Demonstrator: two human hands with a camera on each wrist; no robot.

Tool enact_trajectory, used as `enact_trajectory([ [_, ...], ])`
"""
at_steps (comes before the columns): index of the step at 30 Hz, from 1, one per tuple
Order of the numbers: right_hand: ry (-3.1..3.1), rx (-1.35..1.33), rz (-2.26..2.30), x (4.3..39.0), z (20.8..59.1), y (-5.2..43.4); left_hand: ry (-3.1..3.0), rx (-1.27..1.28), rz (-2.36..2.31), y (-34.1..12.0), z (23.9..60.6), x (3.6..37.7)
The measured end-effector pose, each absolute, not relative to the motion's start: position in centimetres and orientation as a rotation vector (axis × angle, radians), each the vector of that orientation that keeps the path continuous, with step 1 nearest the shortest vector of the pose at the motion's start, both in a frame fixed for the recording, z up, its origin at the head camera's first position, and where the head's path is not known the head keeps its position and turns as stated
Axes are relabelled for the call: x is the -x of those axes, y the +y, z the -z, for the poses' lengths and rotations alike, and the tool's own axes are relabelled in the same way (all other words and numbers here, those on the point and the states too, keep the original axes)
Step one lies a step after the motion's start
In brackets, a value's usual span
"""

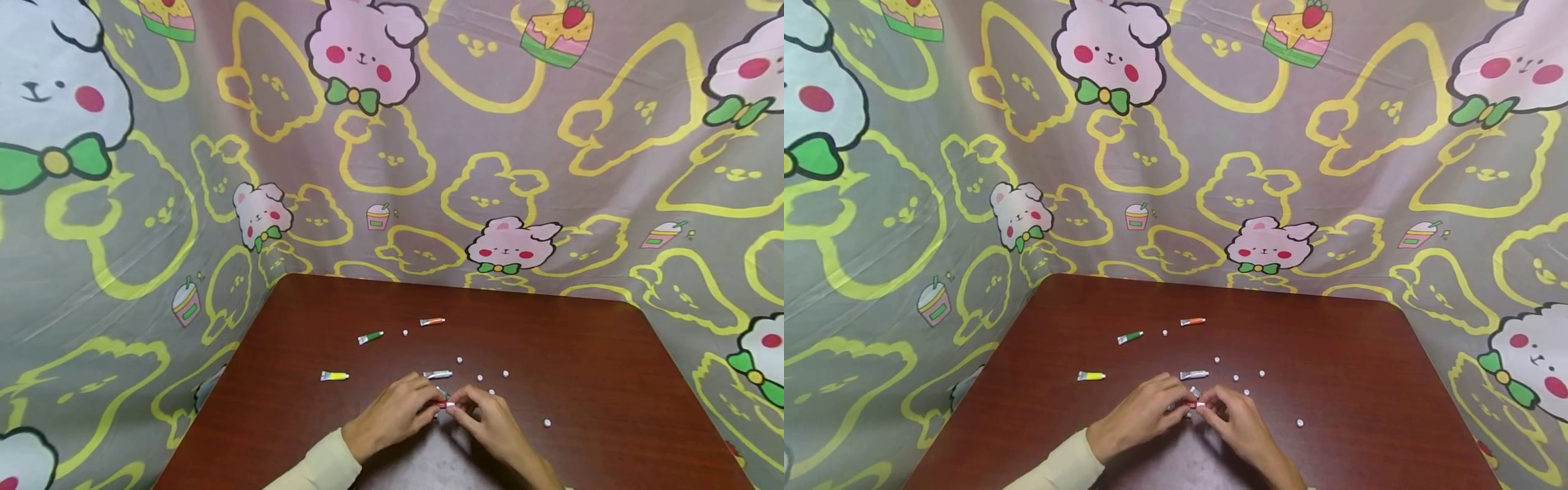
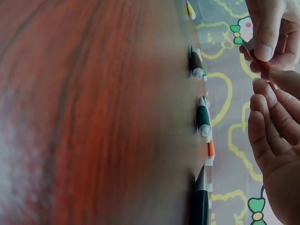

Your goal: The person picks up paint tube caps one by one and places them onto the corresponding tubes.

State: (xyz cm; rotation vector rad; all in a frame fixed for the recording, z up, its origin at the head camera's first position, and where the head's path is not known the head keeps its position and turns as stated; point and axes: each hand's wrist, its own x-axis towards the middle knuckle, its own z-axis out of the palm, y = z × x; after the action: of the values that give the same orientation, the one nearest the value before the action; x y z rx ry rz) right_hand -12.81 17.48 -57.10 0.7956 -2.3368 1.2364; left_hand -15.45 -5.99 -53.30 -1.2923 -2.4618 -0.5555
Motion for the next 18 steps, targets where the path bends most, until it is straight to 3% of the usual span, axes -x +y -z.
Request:
enact_trajectory([
  [18,-2.356,-0.709,-1.123,12.71,56.5,16.88,-2.468,1.281,0.576,-6.25,53.61,15.66],
])
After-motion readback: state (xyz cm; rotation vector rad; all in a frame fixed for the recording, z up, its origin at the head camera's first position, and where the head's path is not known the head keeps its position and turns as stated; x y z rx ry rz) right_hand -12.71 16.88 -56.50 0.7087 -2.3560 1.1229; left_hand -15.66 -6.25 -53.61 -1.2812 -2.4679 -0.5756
